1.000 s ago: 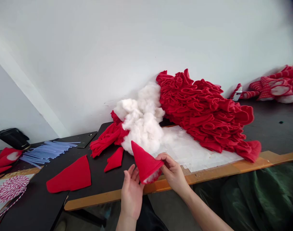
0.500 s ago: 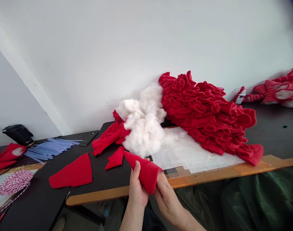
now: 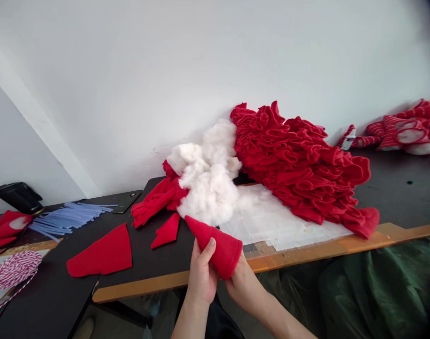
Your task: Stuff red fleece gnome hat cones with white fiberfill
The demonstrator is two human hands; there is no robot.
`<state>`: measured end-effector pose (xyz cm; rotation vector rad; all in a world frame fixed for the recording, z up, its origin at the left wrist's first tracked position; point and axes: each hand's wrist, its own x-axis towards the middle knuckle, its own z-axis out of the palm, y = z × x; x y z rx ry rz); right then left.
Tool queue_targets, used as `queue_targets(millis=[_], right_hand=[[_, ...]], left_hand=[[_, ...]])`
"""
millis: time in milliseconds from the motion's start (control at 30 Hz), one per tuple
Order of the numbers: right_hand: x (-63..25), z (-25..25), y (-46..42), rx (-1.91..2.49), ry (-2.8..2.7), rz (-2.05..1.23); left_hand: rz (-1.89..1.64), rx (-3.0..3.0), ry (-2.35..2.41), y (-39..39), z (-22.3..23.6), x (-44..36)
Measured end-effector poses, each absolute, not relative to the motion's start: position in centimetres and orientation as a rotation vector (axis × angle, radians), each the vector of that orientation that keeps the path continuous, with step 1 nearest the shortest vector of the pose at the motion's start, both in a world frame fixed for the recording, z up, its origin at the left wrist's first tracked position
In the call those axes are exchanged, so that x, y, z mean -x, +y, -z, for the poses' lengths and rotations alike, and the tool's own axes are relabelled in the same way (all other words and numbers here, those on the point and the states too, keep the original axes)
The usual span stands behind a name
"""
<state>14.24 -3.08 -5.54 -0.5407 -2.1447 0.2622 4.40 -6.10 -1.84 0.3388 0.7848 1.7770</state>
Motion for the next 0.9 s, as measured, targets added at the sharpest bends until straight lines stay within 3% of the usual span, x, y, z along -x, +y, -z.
queue_targets(millis=[100,400,733,900], right_hand=[[-14.8,5.6,-3.9,0.603,-2.076,-0.378],[-14.4,6.3,-4.0,0.508,-2.152,-0.139],[-15.6,6.0,-4.8,0.642,-1.907,-0.65],[-15.8,5.3,-4.7,0.706,-1.585,-1.077]], left_hand=[[-1.809,-0.297,0.812,-5.9,2.0,-3.9],[-1.827,-0.348,0.798,-6.4,1.8,-4.5],[-1.812,-0.355,0.766,-6.3,2.1,-4.7],[-1.889,-0.38,0.917,-6.2,2.5,-4.9]])
